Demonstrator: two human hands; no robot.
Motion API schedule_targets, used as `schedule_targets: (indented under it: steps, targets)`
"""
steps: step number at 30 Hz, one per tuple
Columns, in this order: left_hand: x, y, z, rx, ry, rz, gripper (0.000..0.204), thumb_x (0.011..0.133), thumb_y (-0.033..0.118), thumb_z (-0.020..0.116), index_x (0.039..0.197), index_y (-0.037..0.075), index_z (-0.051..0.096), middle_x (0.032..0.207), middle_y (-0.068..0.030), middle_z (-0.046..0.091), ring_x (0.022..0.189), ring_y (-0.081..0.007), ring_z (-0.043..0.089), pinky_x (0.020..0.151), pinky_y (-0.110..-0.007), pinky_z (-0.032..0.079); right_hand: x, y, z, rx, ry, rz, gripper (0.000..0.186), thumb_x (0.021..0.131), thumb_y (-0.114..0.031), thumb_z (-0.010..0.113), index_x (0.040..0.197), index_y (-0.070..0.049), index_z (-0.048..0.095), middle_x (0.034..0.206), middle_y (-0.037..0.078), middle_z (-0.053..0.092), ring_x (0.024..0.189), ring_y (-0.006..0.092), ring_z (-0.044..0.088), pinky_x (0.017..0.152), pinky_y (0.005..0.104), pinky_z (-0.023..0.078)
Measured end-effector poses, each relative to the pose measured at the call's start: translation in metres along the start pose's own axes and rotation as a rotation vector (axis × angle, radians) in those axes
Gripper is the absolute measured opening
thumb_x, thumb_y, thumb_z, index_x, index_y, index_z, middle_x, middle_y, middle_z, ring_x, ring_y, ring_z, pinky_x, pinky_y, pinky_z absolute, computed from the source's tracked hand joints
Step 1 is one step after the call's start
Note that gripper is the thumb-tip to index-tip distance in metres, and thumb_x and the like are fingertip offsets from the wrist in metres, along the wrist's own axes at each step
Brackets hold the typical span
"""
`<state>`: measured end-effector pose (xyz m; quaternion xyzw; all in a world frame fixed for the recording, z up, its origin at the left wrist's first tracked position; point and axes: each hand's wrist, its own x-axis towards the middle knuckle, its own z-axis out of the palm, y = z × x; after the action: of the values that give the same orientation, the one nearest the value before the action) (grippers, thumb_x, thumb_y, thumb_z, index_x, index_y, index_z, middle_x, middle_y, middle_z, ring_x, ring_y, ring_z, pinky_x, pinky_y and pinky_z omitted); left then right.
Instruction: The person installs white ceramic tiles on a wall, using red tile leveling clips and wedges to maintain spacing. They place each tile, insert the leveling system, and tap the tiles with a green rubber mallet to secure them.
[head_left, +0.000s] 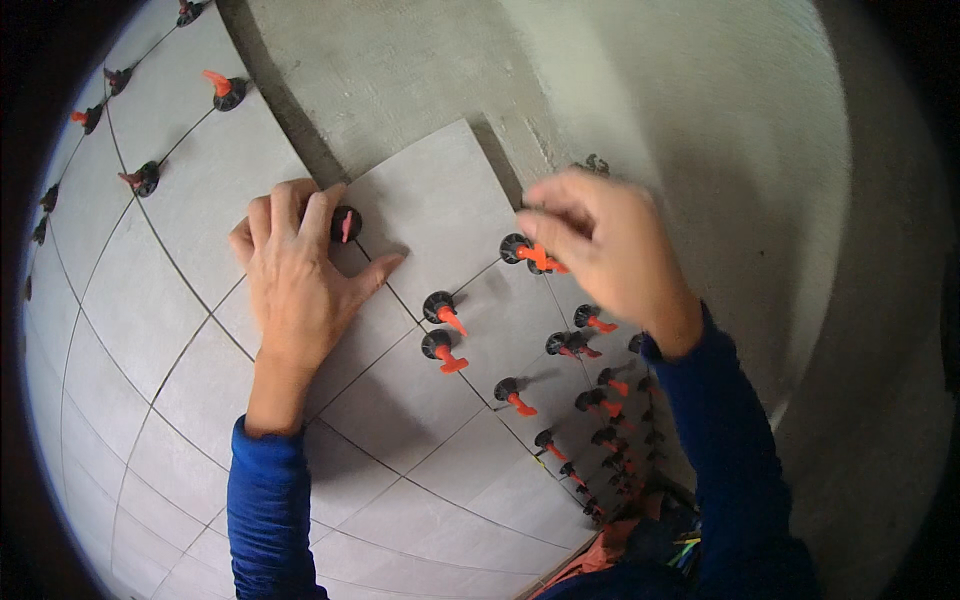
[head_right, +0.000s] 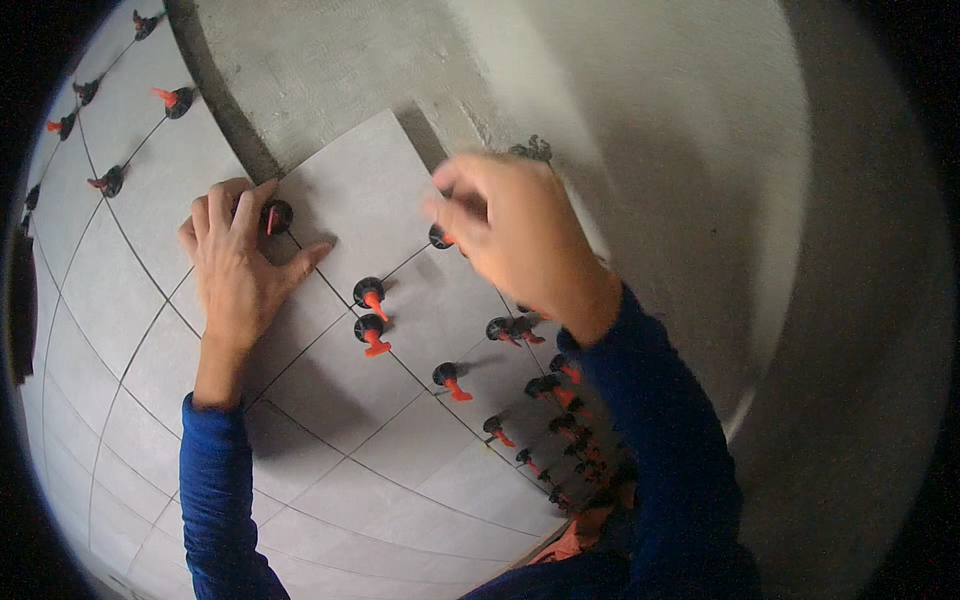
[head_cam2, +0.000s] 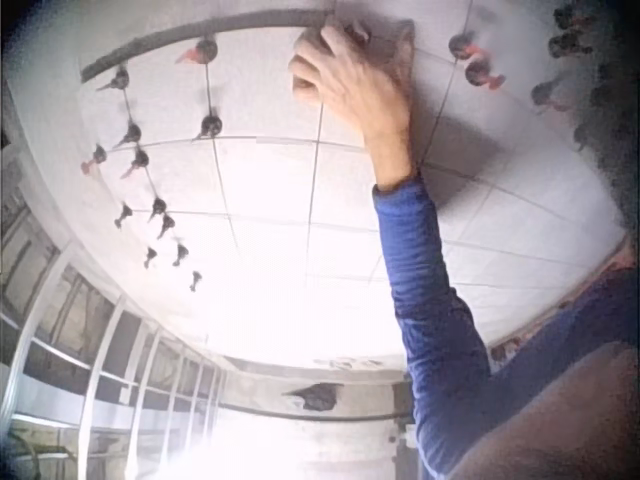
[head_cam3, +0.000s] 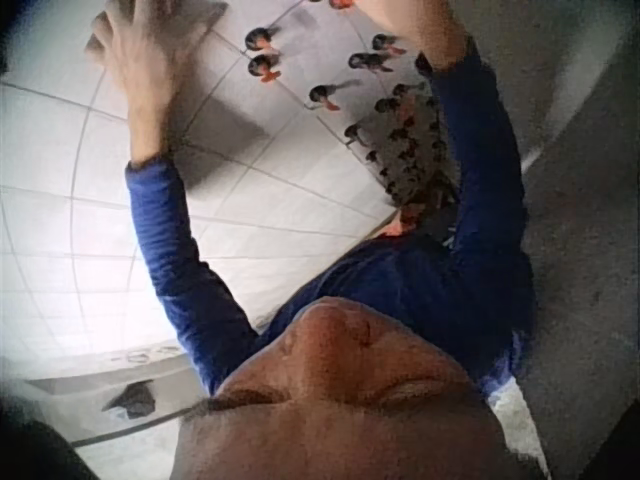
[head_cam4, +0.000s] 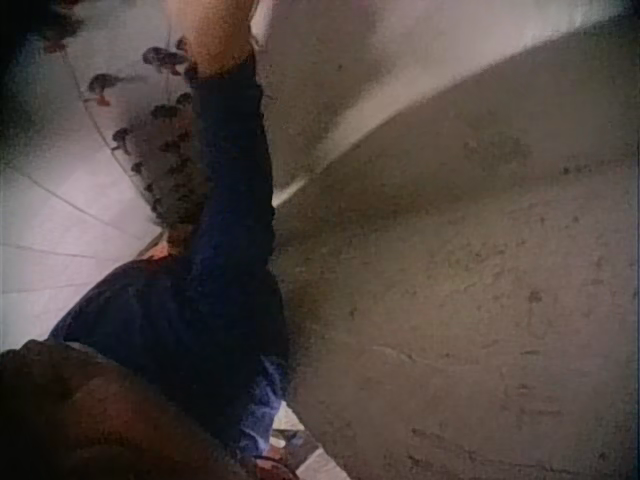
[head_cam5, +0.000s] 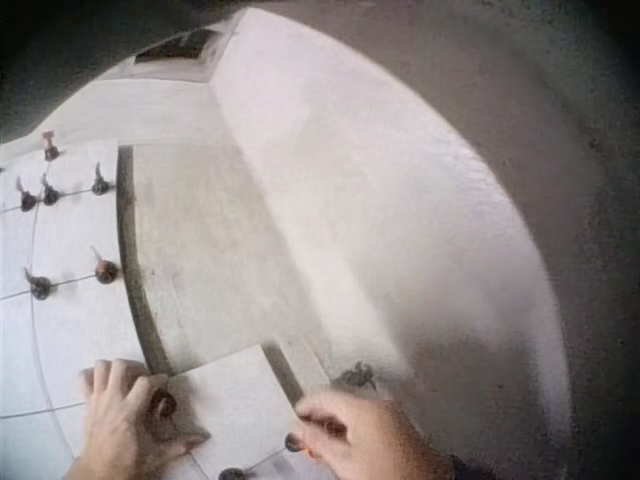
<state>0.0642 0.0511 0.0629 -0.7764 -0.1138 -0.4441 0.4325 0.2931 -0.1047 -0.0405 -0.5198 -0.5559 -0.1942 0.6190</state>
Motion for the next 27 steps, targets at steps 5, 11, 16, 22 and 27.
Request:
schedule_targets:
  steps: [5, 11, 16, 22, 27]
  targets:
    - [0.001, 0.000, 0.001, 0.006, 0.021, 0.006, 0.072, 0.062, 0.043, 0.098, 0.121, 0.012, 0.070, 0.124, -0.0054, 0.059, 0.120, -0.0278, 0.052, 0.106, -0.045, 0.037, -0.032, -0.024, 0.030, 0.118, -0.190, 0.023, 0.034, 0.098, -0.028, 0.080, 0.115, 0.000, 0.071, 0.084, 0.013, 0.074, 0.071, 0.0197, 0.069, 0.063, 0.0348, 0.056]
    - [0.001, -0.004, 0.000, -0.027, -0.008, 0.014, 0.073, 0.062, 0.043, 0.098, 0.122, 0.010, 0.070, 0.122, -0.0054, 0.059, 0.119, -0.0279, 0.052, 0.103, -0.044, 0.038, -0.032, -0.028, 0.070, 0.094, -0.253, -0.009, 0.031, 0.097, -0.016, 0.081, 0.116, 0.001, 0.064, 0.082, 0.011, 0.075, 0.067, 0.0161, 0.070, 0.061, 0.0319, 0.055]
    - [0.000, -0.005, -0.003, 0.001, -0.041, 0.024, 0.084, 0.060, 0.045, 0.099, 0.131, 0.011, 0.067, 0.125, -0.0040, 0.059, 0.120, -0.0273, 0.052, 0.104, -0.045, 0.040, -0.036, -0.027, 0.082, 0.140, -0.250, 0.034, 0.019, 0.098, -0.005, 0.076, 0.109, 0.001, 0.063, 0.079, 0.012, 0.074, 0.067, 0.0152, 0.072, 0.059, 0.0297, 0.054]
    - [0.002, -0.006, -0.008, -0.017, -0.080, 0.013, 0.088, 0.059, 0.044, 0.100, 0.134, 0.011, 0.068, 0.127, -0.0037, 0.059, 0.121, -0.0261, 0.053, 0.105, -0.043, 0.040, -0.038, -0.029, 0.082, 0.161, -0.219, 0.020, 0.015, 0.098, -0.002, 0.075, 0.106, 0.002, 0.063, 0.079, 0.014, 0.074, 0.066, 0.0153, 0.072, 0.058, 0.0303, 0.053]
    - [0.003, -0.009, -0.015, -0.044, -0.114, 0.046, 0.089, 0.058, 0.036, 0.099, 0.137, 0.009, 0.067, 0.127, -0.0051, 0.060, 0.121, -0.0263, 0.053, 0.106, -0.041, 0.041, -0.038, -0.029, 0.084, 0.189, -0.173, -0.040, 0.015, 0.097, -0.001, 0.075, 0.104, 0.004, 0.063, 0.081, 0.015, 0.075, 0.066, 0.0168, 0.072, 0.059, 0.0314, 0.054]
